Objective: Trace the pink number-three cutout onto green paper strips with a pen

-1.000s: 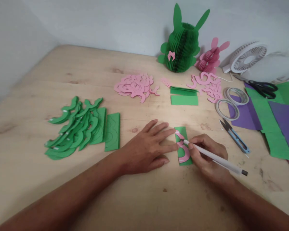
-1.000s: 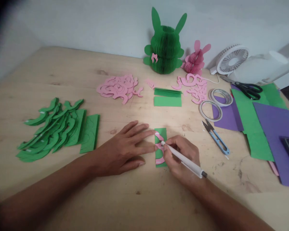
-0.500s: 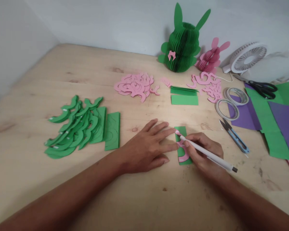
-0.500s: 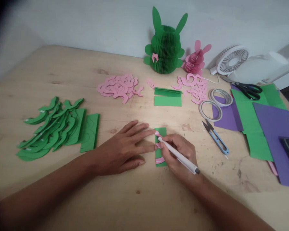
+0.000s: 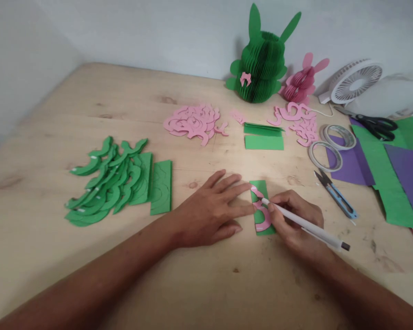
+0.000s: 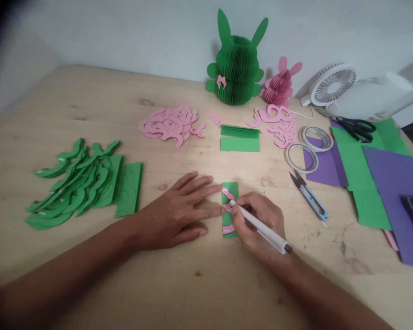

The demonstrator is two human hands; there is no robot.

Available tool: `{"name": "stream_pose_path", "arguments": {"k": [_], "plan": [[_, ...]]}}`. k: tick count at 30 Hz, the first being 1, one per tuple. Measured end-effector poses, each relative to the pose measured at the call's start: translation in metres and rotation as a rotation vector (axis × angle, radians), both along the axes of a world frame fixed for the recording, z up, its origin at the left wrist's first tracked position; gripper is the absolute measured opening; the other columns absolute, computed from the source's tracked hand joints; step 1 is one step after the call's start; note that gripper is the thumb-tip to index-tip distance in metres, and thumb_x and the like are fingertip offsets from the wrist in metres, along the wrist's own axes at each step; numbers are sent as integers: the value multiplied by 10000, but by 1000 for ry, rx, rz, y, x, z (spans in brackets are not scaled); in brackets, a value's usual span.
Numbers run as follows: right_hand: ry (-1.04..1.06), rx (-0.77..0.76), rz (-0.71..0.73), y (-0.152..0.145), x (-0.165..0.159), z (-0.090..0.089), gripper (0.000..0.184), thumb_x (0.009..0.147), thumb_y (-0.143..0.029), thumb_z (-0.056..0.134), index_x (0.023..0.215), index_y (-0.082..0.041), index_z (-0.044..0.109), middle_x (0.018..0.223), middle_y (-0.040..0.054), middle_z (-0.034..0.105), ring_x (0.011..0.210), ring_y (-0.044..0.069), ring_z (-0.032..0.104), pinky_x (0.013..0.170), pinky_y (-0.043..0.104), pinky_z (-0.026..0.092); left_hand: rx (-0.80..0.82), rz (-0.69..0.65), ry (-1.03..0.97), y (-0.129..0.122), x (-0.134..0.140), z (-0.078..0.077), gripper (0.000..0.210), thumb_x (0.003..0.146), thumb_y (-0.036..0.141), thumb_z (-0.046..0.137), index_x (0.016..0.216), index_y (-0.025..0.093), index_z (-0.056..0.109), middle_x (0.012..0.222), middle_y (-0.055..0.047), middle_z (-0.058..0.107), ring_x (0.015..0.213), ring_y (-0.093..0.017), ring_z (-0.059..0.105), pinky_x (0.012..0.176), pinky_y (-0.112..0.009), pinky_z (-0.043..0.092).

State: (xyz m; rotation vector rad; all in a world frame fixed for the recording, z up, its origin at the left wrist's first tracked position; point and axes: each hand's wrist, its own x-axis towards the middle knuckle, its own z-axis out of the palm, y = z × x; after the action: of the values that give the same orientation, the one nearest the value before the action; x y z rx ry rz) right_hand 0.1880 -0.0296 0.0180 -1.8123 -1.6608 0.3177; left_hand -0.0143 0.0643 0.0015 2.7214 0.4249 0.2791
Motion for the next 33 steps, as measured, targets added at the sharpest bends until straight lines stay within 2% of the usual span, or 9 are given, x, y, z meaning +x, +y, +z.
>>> {"name": "stream_pose_path", "arguments": {"k": [5, 12, 16, 26, 33], "plan": [[-14, 1, -27, 0, -2, 1, 130, 830, -310, 607, 747, -211, 618, 457, -59, 540, 344, 81, 446, 347, 206, 338, -1, 0, 0, 0, 0, 0, 407, 879, 367, 568, 1281, 312, 541, 1460, -49, 404, 1356, -307, 308, 1139, -541, 176], [9, 19, 17, 2, -2, -5, 107, 840, -303, 609, 828, -210, 661, 620, -13, 679, 465, 109, 602, 417, 207, 460, 12, -9, 2, 0, 0, -1, 440, 892, 374, 545, 1325, 319, 495, 1476, -52, 381, 1364, -311, 294, 1138, -548, 168], [23, 11, 45, 2, 0, -8, 102, 844, -289, 607, 852, -205, 664, 679, 0, 701, 506, 116, 627, 442, 215, 488, 16, -8, 0, 1, 0, -2, 442, 891, 377, 547, 1326, 319, 492, 1475, -52, 383, 1362, -310, 297, 1137, -546, 169], [-44, 54, 21, 0, 0, -3, 114, 830, -278, 596, 745, -205, 619, 512, -35, 599, 391, 97, 512, 377, 214, 376, 6, -13, 10, 1, 0, -2, 426, 889, 379, 550, 1310, 326, 510, 1475, -48, 379, 1367, -313, 286, 1139, -553, 155], [-36, 54, 27, 0, 1, -1, 126, 820, -256, 597, 703, -208, 596, 490, -54, 561, 362, 75, 447, 372, 209, 333, 4, -6, 7, 1, 0, -1, 409, 891, 386, 548, 1295, 328, 525, 1465, -47, 394, 1362, -312, 293, 1137, -551, 164]]}}
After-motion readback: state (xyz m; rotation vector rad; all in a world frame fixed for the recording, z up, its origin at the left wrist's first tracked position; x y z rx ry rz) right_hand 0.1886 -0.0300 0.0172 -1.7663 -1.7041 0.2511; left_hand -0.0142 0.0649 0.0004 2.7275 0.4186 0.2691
